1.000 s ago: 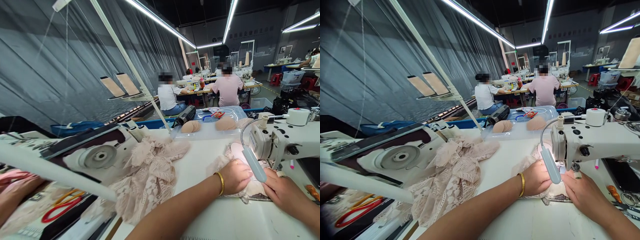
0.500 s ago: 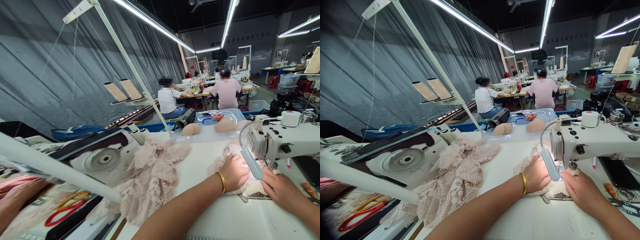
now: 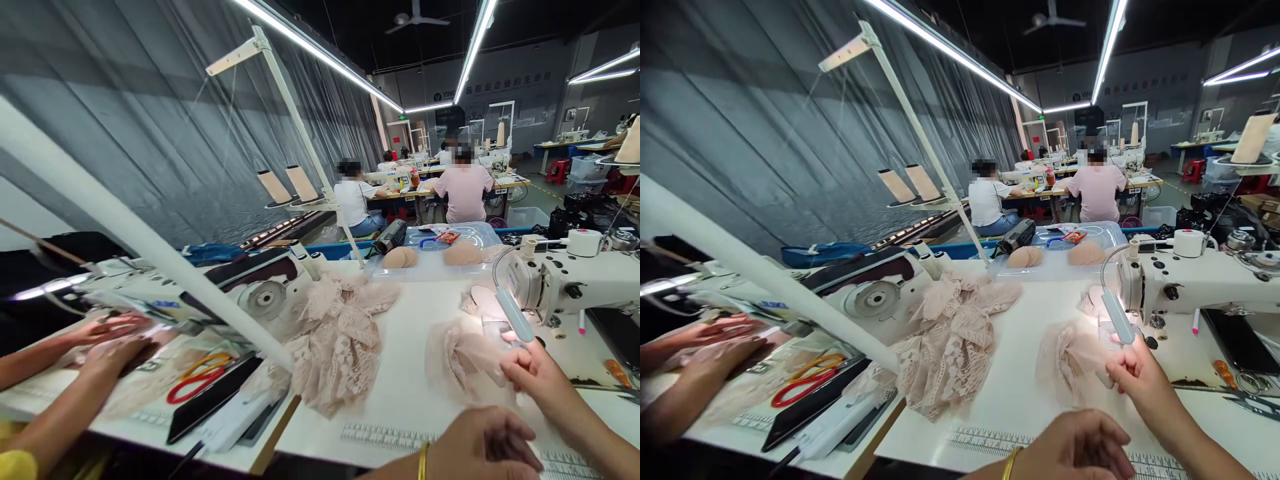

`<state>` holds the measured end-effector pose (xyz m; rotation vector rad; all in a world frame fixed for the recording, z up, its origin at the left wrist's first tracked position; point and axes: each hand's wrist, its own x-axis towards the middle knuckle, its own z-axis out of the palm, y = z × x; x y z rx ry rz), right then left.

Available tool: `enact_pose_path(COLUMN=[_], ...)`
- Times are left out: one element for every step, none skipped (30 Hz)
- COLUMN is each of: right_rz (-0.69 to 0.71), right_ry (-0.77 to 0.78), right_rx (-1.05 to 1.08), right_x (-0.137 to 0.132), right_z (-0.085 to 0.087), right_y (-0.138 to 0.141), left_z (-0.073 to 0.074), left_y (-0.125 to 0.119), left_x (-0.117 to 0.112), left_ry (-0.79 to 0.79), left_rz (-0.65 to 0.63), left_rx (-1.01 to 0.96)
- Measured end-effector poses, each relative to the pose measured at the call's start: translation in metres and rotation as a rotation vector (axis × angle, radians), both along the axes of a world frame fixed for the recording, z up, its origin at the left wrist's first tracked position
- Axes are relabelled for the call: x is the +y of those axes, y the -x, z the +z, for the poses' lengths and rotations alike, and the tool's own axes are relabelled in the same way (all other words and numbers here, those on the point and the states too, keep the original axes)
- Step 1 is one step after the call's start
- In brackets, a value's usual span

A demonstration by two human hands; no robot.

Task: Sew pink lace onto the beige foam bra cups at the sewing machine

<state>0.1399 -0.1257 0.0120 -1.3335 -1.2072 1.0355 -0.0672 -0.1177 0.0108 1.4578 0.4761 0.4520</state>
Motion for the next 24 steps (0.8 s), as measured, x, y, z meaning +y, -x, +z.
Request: enact_pose_path(right_rz=[-0.021,-0.036,-0.045,-0.052,-0.049,-0.039,-0.028,-0.022,-0.025,-0.039,-0.061,-0.089,-0.117,-0.141,-0.157,-0.166,-0.168,-0.164,-0.157,-0.15,-0.144,-0.141,-0.14,-0.142], right_ry=[-0.011,-0.025,-0.04,-0.057,-0.065,-0.065,-0.059,-0.044,-0.024,-0.001,0.022,0.039,0.052,0.061,0.068,0.074,0.082,0.092,0.101,0.107,0.111,0.117,0.122,0.125], right_rx=[0.038,0.066,0.088,0.103,0.107,0.113,0.129,0.155,0.187,0.221,0.252,0.279,0.304,0.328,0.35,0.369,0.384,0.396,0.408,0.421,0.437,0.454,0.47,0.485], right_x=[-0.008,-0.018,-0.029,-0.041,-0.053,-0.063,-0.072,-0.078,-0.082,-0.084,-0.084,-0.083,-0.081,-0.08,-0.079,-0.078,-0.077,-0.077,-0.077,-0.077,-0.077,-0.076,-0.076,-0.075], right_z=[-0.002,-0.006,-0.011,-0.016,-0.023,-0.028,-0.033,-0.035,-0.036,-0.035,-0.033,-0.03,-0.027,-0.024,-0.022,-0.022,-0.023,-0.025,-0.027,-0.03,-0.032,-0.033,-0.033,-0.032], right_y=[0.008,0.014,0.02,0.024,0.028,0.03,0.032,0.033,0.034,0.034,0.033,0.033,0.032,0.031,0.029,0.028,0.026,0.025,0.023,0.021,0.02,0.019,0.019,0.019], left_z=[-0.003,-0.005,-0.004,-0.003,0.0,0.004,0.008,0.01,0.012,0.013,0.012,0.011,0.01,0.009,0.007,0.007,0.007,0.007,0.007,0.008,0.008,0.009,0.01,0.01], left_y=[0.0,-0.002,-0.005,-0.009,-0.011,-0.014,-0.015,-0.016,-0.017,-0.017,-0.017,-0.018,-0.018,-0.019,-0.02,-0.021,-0.023,-0.024,-0.025,-0.026,-0.028,-0.028,-0.029,-0.03], left_x=[-0.013,-0.022,-0.027,-0.028,-0.027,-0.025,-0.023,-0.02,-0.019,-0.019,-0.019,-0.02,-0.021,-0.022,-0.023,-0.024,-0.025,-0.025,-0.025,-0.025,-0.025,-0.025,-0.025,-0.025], left_ry=[0.176,0.401,0.542,0.655,0.709,0.699,0.669,0.65,0.645,0.651,0.682,0.737,0.804,0.868,0.909,0.918,0.893,0.849,0.81,0.784,0.77,0.763,0.758,0.752], left_rz=[0.016,0.112,0.251,0.415,0.571,0.69,0.757,0.775,0.771,0.756,0.726,0.695,0.669,0.647,0.631,0.624,0.629,0.641,0.647,0.654,0.662,0.665,0.661,0.652], left_rx=[-0.027,-0.091,-0.173,-0.278,-0.385,-0.469,-0.522,-0.537,-0.528,-0.508,-0.484,-0.468,-0.465,-0.472,-0.482,-0.49,-0.495,-0.497,-0.492,-0.487,-0.483,-0.48,-0.476,-0.472])
